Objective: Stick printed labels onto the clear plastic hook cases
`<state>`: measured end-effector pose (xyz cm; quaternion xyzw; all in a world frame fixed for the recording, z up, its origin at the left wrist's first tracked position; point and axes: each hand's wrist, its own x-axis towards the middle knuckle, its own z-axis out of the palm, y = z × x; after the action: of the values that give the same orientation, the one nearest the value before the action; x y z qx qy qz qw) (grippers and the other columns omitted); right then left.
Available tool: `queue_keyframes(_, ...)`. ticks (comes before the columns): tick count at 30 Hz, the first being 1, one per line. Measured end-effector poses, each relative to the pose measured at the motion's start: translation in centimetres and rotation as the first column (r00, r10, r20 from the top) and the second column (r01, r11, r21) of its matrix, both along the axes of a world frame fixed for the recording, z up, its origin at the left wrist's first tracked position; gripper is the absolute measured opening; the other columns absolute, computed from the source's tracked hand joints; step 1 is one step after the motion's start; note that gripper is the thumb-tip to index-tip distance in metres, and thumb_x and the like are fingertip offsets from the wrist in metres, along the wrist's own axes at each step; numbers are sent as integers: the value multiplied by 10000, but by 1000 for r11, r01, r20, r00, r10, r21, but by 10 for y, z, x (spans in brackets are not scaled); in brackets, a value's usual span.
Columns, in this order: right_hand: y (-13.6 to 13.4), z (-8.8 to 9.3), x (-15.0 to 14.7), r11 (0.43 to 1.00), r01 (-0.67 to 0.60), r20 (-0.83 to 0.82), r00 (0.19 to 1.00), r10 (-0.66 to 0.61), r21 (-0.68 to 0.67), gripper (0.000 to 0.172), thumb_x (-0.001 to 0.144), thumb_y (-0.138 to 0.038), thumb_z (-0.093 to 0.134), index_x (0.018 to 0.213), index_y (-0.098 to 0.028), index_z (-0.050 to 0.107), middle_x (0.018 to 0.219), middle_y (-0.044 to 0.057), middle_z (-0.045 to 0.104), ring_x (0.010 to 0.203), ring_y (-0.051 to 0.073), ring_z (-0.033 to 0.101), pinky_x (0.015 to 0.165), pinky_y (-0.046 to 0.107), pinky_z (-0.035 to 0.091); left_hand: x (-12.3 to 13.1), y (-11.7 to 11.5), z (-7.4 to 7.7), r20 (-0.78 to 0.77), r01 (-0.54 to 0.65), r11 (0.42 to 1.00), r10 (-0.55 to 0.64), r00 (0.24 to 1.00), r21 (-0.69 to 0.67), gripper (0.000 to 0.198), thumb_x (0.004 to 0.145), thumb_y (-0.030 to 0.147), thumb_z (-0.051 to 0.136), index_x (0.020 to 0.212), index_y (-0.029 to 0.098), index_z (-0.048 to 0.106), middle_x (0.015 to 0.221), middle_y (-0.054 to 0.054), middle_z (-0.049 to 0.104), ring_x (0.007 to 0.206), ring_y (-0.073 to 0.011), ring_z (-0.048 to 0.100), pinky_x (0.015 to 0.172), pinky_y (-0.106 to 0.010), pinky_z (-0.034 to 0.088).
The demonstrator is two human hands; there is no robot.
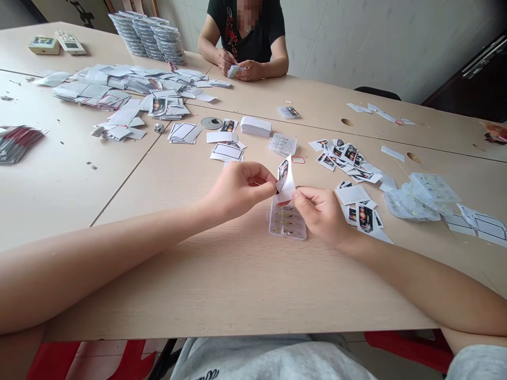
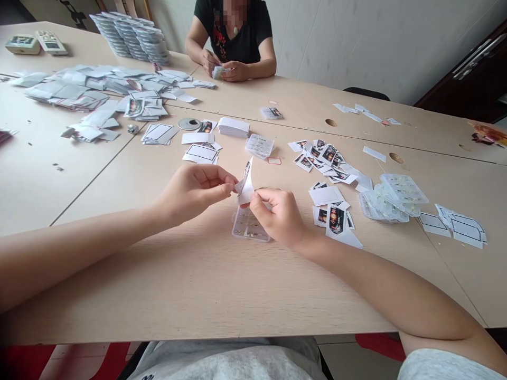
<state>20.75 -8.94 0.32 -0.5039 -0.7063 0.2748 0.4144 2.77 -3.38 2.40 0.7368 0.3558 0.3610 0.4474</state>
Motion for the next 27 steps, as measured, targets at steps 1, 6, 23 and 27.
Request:
queue_keyframes(1, 0, 0, 0, 1000, 0, -17, 1000, 0, -12, 334, 906, -306, 444, 714, -159, 675, 709, 32, 685, 682, 158, 620, 617, 261, 451, 0, 2, 0, 2, -4, 1000, 4, 1000, -19, 86, 739, 203, 596, 724, 139, 651, 750, -41, 701, 693, -145, 649, 625, -275, 551)
queue_keyframes(6, 3, -2, 3, 999, 13, -44, 999, -15, -47, 364, 908, -341, 445, 702, -158, 682, 677, 41, 680, 725, 191, 644, 675, 300, 482, -3, 12, -3, 41, 34, 993, -29, 999, -117, 77, 739, 194, 604, 710, 138, 650, 813, -66, 716, 725, -153, 654, 635, -293, 562)
queue_keyframes(23, 8, -4, 5, 996, 20, -123, 992, -31, -90, 348, 903, -316, 458, 700, -153, 689, 711, 44, 714, 708, 175, 659, 681, 294, 505, -9, 33, -14, 292, 277, 861, -158, 943, -427, 98, 790, 184, 576, 711, 142, 617, 768, -99, 718, 784, -175, 682, 672, -302, 550)
queue_keyframes(27, 8, -3, 5, 995, 22, -120, 992, -33, -95, 350, 901, -322, 457, 689, -154, 679, 703, 45, 707, 735, 184, 655, 684, 298, 502, -10, 35, -16, 284, 317, 845, -206, 936, -430, 99, 807, 205, 558, 729, 163, 603, 797, -80, 728, 803, -173, 686, 690, -300, 544)
